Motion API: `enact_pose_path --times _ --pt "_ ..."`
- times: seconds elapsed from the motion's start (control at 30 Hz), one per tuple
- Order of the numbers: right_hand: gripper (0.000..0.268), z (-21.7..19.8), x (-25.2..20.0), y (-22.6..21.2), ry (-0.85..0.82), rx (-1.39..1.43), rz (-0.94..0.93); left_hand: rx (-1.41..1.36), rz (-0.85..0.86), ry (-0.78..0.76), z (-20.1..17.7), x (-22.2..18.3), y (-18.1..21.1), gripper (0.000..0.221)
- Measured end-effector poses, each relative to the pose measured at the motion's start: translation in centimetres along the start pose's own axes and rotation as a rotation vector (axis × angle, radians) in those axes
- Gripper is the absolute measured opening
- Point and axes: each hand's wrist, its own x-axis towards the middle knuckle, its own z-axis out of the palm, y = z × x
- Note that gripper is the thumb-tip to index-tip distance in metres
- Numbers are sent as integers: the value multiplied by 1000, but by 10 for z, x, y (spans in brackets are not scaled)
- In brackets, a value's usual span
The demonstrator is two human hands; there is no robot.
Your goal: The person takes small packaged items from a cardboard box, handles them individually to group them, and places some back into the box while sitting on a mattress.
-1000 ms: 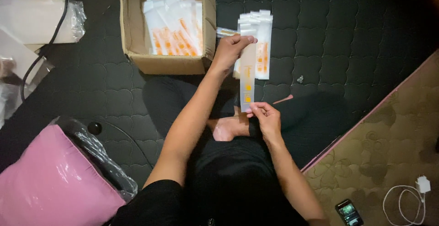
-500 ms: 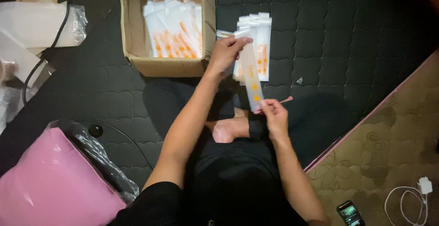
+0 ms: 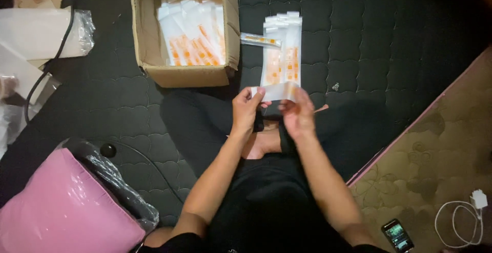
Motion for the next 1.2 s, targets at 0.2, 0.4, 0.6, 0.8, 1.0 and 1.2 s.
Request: enact_pose_path --times 0.2,0.4,0.6,0.8,1.0,1.2 --pt "95 42 -40 -8 93 303 249 18 87 180 -1 -16 42 17" --pt "32 -7 -12 58 -34 -112 272 159 6 135 -9 -2 1 12" --pt "19 50 -27 34 71 -251 -36 196 11 55 -12 -2 -9 10" --pt "16 4 6 18 102 -234 -113 140 39 72 -27 -1 26 12" --pt "9 -24 18 -19 110 -260 -149 97 60 120 -45 10 32 10" --pt "9 -40 28 -27 111 -296 -196 86 40 107 -44 9 35 10"
